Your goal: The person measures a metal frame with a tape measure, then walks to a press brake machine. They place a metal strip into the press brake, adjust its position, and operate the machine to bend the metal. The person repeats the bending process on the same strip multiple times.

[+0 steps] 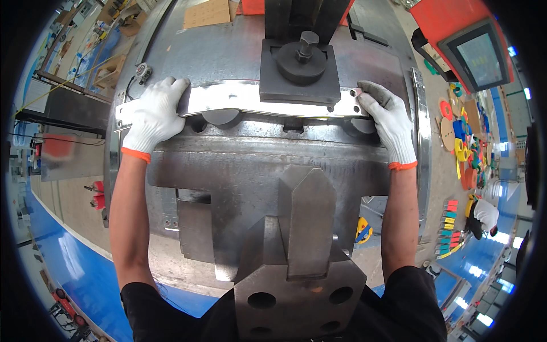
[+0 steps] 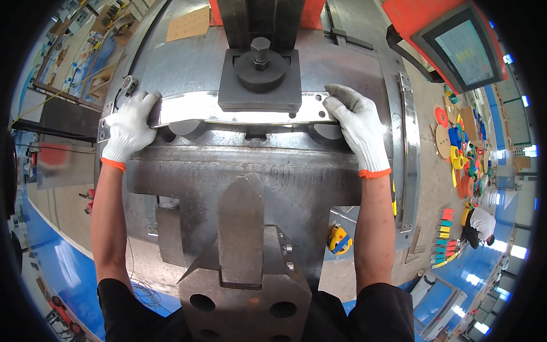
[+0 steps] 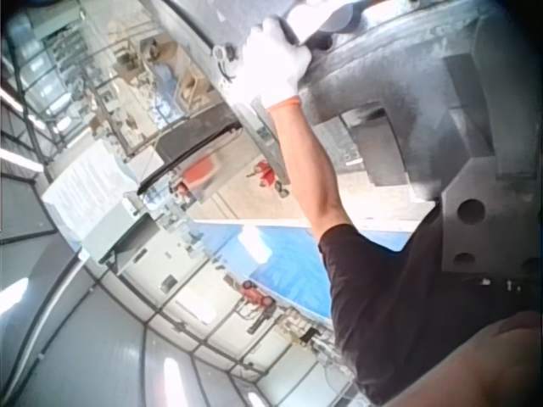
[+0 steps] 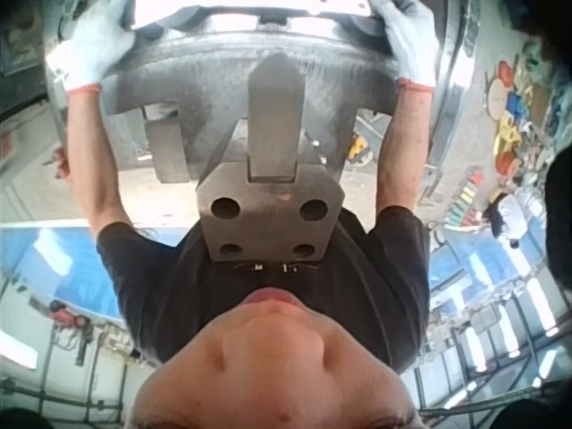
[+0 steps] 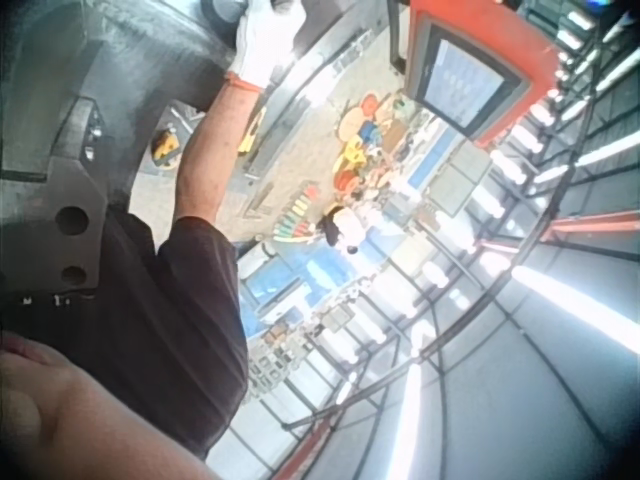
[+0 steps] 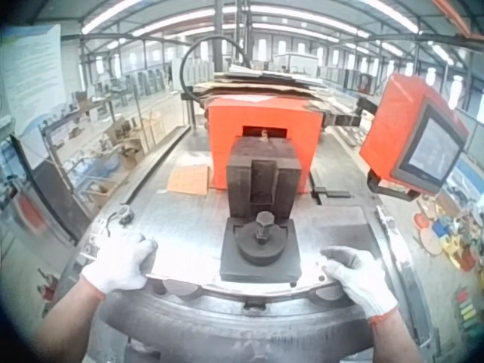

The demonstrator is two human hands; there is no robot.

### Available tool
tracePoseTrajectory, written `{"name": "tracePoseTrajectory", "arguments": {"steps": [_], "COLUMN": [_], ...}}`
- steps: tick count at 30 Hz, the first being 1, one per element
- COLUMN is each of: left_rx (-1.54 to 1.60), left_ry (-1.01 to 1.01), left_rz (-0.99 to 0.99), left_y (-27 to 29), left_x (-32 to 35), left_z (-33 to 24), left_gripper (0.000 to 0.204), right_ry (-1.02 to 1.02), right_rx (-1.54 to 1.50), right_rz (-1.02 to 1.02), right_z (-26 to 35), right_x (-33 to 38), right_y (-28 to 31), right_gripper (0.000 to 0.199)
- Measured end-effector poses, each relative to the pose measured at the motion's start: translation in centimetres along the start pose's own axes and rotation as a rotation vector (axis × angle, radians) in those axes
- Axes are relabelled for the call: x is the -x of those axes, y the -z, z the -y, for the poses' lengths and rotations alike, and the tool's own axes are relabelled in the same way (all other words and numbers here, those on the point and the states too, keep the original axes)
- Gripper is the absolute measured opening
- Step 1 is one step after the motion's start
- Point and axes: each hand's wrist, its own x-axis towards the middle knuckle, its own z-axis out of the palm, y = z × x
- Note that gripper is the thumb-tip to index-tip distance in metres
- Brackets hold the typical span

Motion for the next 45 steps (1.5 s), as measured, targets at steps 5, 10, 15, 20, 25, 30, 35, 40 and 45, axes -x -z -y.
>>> {"name": "tracePoseTrajectory", "arguments": {"steps": [5,10,15,20,25,30,35,40,45], "left_rx": [-0.021,-0.007,-0.041,-0.045,-0.064,-0.004,0.014,0.009,-0.005], "left_ry": [-0.046,-0.084,-0.107,-0.085,-0.061,-0.083,-0.078,-0.037,-0.043], "left_rz": [-0.026,-0.015,0.001,0.049,0.011,0.008,-0.002,0.046,0.031], "left_y": [-0.2,-0.1,0.0,0.3,-0.3,0.1,-0.3,0.2,0.1], "left_x": [-0.1,-0.5,-1.1,-1.1,0.1,-0.8,-0.7,-0.7,-0.4], "left_z": [2.0,1.2,2.1,1.5,-0.2,1.0,0.6,0.4,0.8], "left_gripper": [0.052,0.050,0.052,0.051,0.049,0.048,0.047,0.049,0.050], "right_ry": [0.007,0.019,0.034,0.063,0.050,0.002,0.033,0.004,0.021], "right_rx": [0.040,0.013,0.077,0.035,0.046,0.046,0.020,0.018,0.017], "right_rz": [0.002,-0.013,-0.022,-0.007,-0.045,-0.006,-0.024,-0.017,-0.019], "right_z": [0.4,0.0,0.3,-0.3,-0.7,-0.1,0.1,0.0,0.0], "right_x": [0.2,0.1,0.3,-0.6,-0.4,-0.2,-0.3,-0.2,0.0], "right_y": [-1.4,-0.5,-1.3,-1.0,-0.3,-0.5,-0.7,-0.2,-0.8], "right_gripper": [0.037,0.036,0.038,0.037,0.036,0.037,0.036,0.034,0.033]}}
